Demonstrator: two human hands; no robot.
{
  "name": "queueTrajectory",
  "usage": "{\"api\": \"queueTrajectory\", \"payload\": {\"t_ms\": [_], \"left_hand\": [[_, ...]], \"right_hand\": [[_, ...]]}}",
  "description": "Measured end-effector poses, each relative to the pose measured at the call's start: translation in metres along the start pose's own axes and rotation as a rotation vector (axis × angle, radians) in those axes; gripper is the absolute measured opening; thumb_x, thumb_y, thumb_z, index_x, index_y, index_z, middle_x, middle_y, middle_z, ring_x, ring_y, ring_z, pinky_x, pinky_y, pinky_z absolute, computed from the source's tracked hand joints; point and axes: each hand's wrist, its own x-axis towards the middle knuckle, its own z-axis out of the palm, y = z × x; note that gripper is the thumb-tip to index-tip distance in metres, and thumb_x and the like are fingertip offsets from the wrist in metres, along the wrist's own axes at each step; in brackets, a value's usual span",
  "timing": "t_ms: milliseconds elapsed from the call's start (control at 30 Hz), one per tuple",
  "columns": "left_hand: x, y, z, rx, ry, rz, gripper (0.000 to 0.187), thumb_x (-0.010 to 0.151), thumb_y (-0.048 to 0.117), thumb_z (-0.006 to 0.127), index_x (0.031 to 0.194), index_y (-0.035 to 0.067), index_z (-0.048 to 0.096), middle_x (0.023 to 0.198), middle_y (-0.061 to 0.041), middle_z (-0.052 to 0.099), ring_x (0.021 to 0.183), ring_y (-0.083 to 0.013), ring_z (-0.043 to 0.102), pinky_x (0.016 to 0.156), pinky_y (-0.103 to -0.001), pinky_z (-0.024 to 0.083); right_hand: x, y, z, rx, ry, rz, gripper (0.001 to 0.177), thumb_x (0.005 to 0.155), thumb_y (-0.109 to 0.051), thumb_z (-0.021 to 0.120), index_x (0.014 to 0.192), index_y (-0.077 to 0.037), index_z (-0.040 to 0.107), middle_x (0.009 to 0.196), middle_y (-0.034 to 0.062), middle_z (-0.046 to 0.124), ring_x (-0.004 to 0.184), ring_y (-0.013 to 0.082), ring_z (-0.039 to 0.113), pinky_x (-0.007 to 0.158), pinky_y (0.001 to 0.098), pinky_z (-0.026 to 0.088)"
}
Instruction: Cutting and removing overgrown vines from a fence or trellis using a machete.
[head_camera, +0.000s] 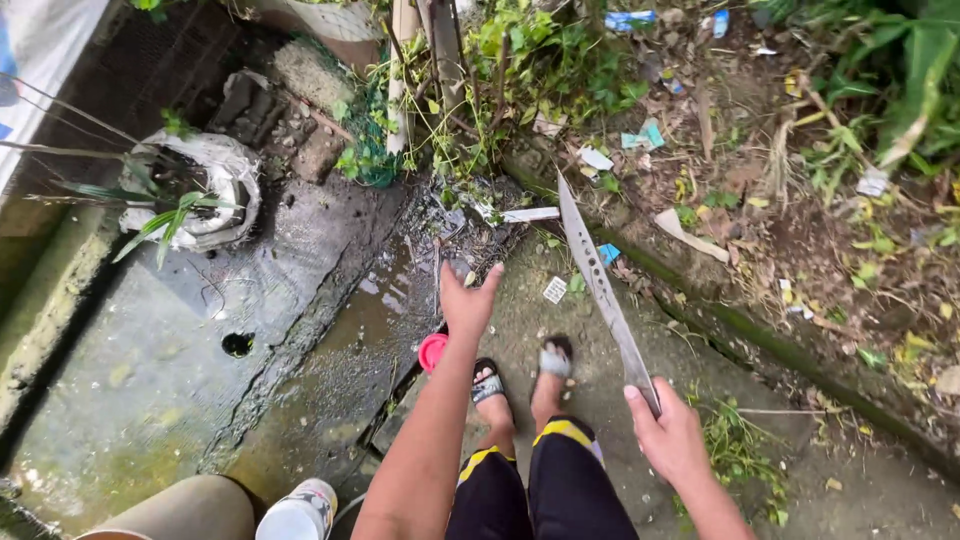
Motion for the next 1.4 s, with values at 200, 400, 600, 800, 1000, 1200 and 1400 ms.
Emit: {"api": "queueTrajectory", "payload": {"t_ms": [200,400,600,800,1000,1200,1400], "left_hand": [[0.128,-0.016,0.078,0.048,0.039,-0.028,0.143,0.055,0.055,0.096,0.155,-0.014,0.019,0.157,-0.033,0.034,0.147,-0.0403,0.038,0.121,-0.041,0.031],[0.247,-0.045,0.155,0.029,0.118,-0.028,0.159,0.050,0.055,0.100,0.157,-0.010,0.002,0.165,-0.034,0.013,0.152,-0.0404,0.021,0.121,-0.044,0.023],[0.313,-0.070,0.195,0.308,0.067,-0.013,0.156,0.048,0.053,0.106,0.155,-0.009,0.011,0.155,-0.031,0.037,0.147,-0.0435,0.032,0.116,-0.060,0.022],[0.301,-0.116,0.193,-0.289,-0.280,-0.070,0.027,0.099,0.028,0.057,0.100,0.007,0.073,0.067,-0.005,0.065,0.060,-0.0184,0.061,0.058,-0.038,0.049],[0.286,-0.048,0.109,-0.172,-0.215,-0.109,0.026,0.096,0.021,0.053,0.082,0.002,0.064,0.063,-0.003,0.062,0.057,-0.0109,0.056,0.055,-0.031,0.048],[0.282,-0.023,0.089,-0.212,-0.178,-0.120,0.025,0.092,0.018,0.054,0.078,0.006,0.069,0.059,-0.002,0.062,0.051,-0.0095,0.051,0.050,-0.032,0.042],[0.267,-0.039,0.017,-0.590,-0.071,-0.339,0.021,0.092,0.013,0.049,0.072,0.012,0.053,0.063,0.004,0.049,0.049,-0.0069,0.038,0.041,-0.026,0.028]], "right_hand": [[0.119,0.001,0.026,-0.095,-0.035,-0.004,0.026,0.096,-0.030,0.064,0.088,-0.006,0.060,0.050,0.0046,0.058,0.042,0.0149,0.058,0.043,0.0344,0.046],[0.223,0.002,0.050,-0.218,-0.074,-0.002,0.022,0.095,-0.028,0.066,0.088,-0.007,0.062,0.049,0.0034,0.059,0.043,0.0134,0.058,0.044,0.0332,0.046],[0.273,-0.001,0.060,-0.329,-0.083,-0.026,0.023,0.094,-0.029,0.066,0.091,-0.007,0.062,0.051,0.0050,0.058,0.044,0.0165,0.058,0.046,0.0351,0.046],[0.278,-0.001,0.054,-0.387,-0.088,-0.142,0.022,0.094,-0.029,0.068,0.094,-0.007,0.063,0.056,0.0078,0.059,0.047,0.0210,0.060,0.050,0.0368,0.047],[0.294,-0.041,0.064,-0.420,-0.145,-0.307,0.023,0.092,-0.029,0.068,0.099,-0.009,0.062,0.059,0.0101,0.063,0.051,0.0258,0.068,0.051,0.0394,0.051],[0.377,-0.105,0.125,-0.528,-0.190,-0.497,0.025,0.100,-0.033,0.064,0.105,-0.009,0.059,0.075,0.0186,0.069,0.065,0.0397,0.070,0.055,0.0492,0.053],[0.454,-0.103,0.229,-0.558,-0.376,-0.519,0.029,0.104,-0.034,0.061,0.102,-0.007,0.050,0.076,0.0232,0.069,0.071,0.0454,0.069,0.058,0.0549,0.052]]}}
